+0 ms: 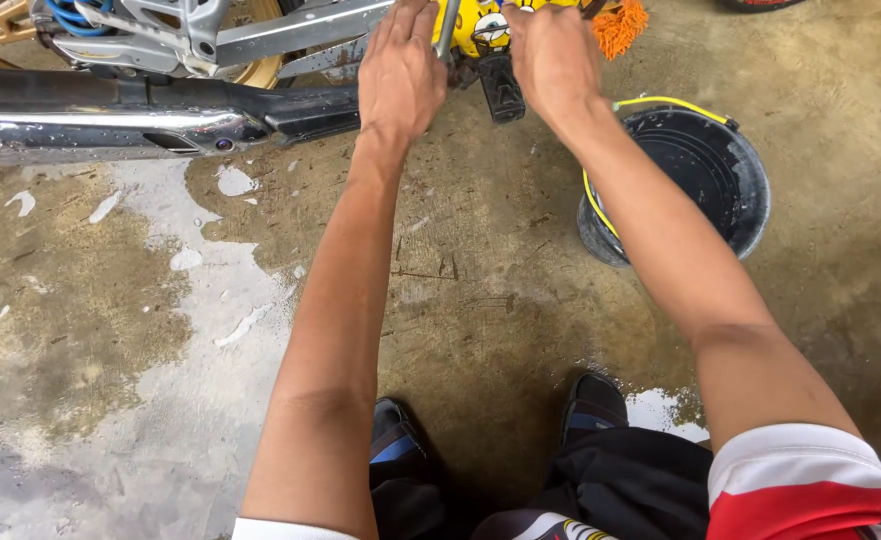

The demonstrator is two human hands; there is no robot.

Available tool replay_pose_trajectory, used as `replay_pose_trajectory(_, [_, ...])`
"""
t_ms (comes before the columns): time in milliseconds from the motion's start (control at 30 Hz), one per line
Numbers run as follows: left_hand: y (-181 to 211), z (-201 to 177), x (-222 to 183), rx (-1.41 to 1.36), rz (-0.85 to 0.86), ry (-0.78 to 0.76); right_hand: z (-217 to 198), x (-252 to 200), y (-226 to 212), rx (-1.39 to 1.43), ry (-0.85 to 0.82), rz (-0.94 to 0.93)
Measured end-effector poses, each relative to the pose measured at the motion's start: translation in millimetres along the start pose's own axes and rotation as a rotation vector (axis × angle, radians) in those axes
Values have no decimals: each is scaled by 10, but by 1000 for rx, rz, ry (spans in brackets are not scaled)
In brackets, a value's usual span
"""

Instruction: The person scrubs the lower frame and engine area of a yellow motorcycle using a blue brush and soapy water from a bucket. They repeatedly dip the brush into the bucket and scrub various parts of the motorcycle's undercarriage.

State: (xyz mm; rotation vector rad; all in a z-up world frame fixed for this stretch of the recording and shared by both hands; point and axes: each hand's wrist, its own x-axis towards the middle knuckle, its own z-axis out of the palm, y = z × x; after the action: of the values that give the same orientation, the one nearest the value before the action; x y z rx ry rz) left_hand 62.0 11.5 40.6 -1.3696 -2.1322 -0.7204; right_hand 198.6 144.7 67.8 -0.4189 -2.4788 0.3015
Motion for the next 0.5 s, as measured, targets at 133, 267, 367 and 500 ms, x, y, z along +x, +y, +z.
replay_pose_trajectory(133, [-103,-8,-45,21,-69,-148,74,98,26,17,157,-150])
replay_pose_trajectory(267, [-62,165,-70,-4,-113,-366,-109,72,-84,-62,-62,-54])
replay_pose_trajectory(367, [9,247,-67,-54,-204,-370,43,125,55,-26,-101,-15])
replay_pose_trajectory(500, [41,290,-42,-44,-302,-368,-14,157,85,-21,-106,-30])
